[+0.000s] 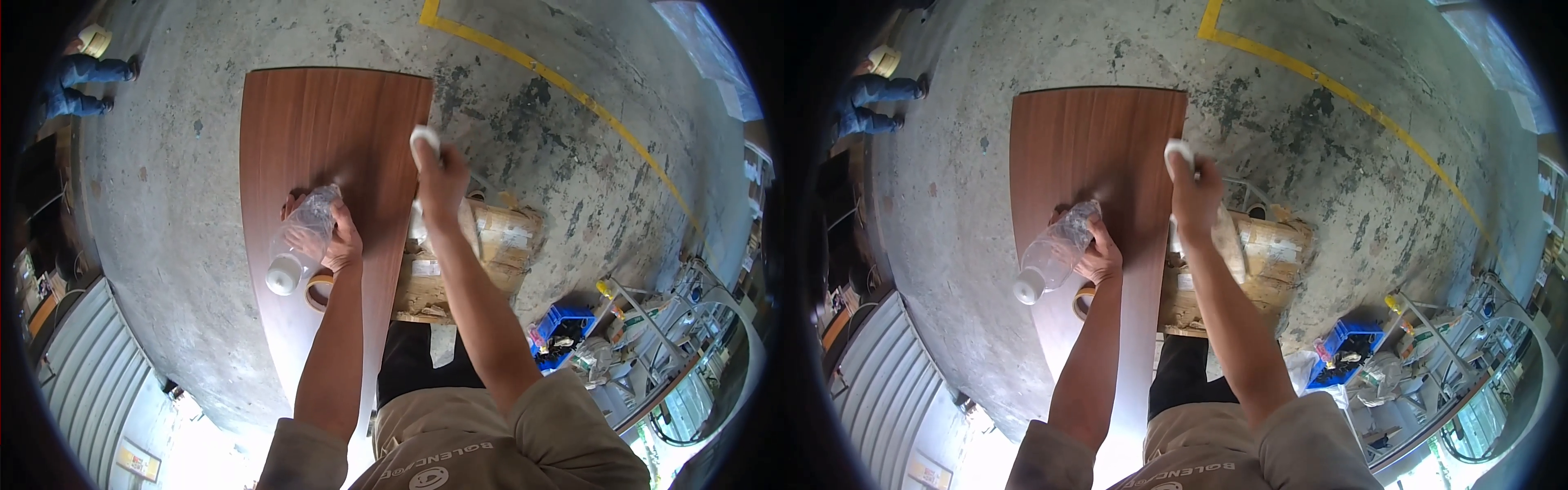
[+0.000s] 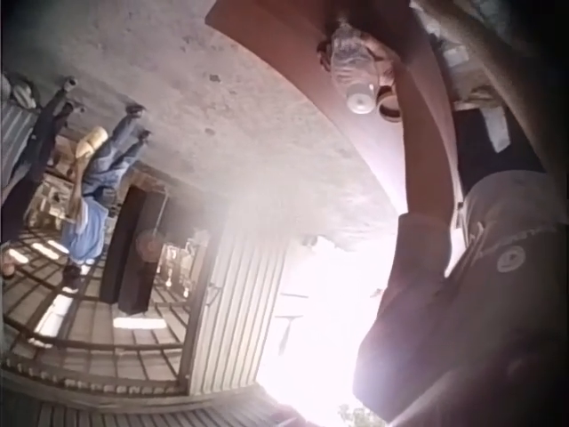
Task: Cleaning and preparing wooden furniture panels using a cloth and liquid.
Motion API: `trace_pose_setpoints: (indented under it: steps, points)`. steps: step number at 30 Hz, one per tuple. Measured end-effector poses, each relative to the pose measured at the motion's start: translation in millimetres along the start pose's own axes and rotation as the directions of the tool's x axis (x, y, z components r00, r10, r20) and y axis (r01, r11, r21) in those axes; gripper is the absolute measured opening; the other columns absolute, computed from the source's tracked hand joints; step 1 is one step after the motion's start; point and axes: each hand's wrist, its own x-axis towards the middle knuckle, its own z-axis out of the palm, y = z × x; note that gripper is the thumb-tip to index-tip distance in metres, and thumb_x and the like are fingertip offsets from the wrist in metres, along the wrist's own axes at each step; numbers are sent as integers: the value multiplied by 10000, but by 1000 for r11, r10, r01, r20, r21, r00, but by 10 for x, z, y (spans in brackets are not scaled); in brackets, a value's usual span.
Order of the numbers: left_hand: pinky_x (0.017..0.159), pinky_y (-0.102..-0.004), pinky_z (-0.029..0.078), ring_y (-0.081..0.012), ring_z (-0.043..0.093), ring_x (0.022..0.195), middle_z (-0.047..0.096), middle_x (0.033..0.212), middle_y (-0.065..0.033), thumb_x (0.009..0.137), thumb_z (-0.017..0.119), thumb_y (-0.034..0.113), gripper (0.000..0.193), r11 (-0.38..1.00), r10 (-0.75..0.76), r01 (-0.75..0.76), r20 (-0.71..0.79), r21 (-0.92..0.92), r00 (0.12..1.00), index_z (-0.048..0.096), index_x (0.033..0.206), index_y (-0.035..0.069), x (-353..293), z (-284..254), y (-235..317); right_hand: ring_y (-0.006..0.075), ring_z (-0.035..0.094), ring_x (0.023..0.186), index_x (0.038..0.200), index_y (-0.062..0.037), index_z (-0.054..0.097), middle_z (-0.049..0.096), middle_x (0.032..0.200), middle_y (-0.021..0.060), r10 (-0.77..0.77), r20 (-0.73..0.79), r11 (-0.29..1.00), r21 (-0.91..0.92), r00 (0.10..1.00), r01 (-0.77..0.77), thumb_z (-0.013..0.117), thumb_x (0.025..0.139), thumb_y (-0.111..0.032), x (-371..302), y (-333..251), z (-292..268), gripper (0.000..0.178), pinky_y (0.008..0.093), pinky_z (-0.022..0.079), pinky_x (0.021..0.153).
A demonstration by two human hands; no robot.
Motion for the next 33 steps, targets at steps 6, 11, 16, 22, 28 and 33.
trace_pose_setpoints:
  steps: [6,11,16,22,28,33]
  points:
    - [1104,-559,349,-415,526,1280,603,1364,-194,928,587,628,745,997,-36,36,3,-64,999,573,1352,16,20,-25,78,82,513,519,959,-41,703,631,729,16,159,101,955,236,982,-179,844,884,-319,660,-288,184,320,284,390,452]
    - [1103,-563,350,-415,527,1276,605,1357,-191,935,583,613,727,995,-24,21,-21,-94,999,573,1350,17,18,31,121,73,482,495,944,-52,681,615,712,-1,142,84,962,224,986,-158,841,886,-313,1018,-379,293,311,267,365,422]
    - [1110,-571,342,-422,522,1276,603,1351,-195,935,585,591,704,999,4,-5,-23,-32,1000,576,1334,11,60,-29,46,44,495,506,941,-69,674,621,756,-21,239,147,893,355,960,-277,845,901,-327,343,-203,145,312,233,378,425]
    - [1104,-576,346,-424,525,1274,603,1354,-200,937,579,589,693,997,-29,29,3,-69,1000,573,1322,12,6,-6,202,45,486,504,983,-70,680,613,736,-24,196,115,896,384,974,-225,837,908,-310,999,-451,235,296,234,378,449]
    - [1100,-574,351,-428,535,1263,608,1344,-207,934,579,602,710,998,-34,33,-16,-61,999,561,1321,7,22,-15,66,51,492,498,960,-91,651,611,727,-27,369,198,832,366,908,-417,842,906,-304,500,-362,118,291,242,382,413]
    - [1088,-585,360,-429,533,1268,611,1338,-213,931,581,605,721,997,-27,26,-13,-69,1000,554,1320,-1,-32,20,163,55,490,510,1020,-149,644,596,742,-46,498,340,691,400,798,-602,849,900,-291,907,-525,37,277,232,370,441]
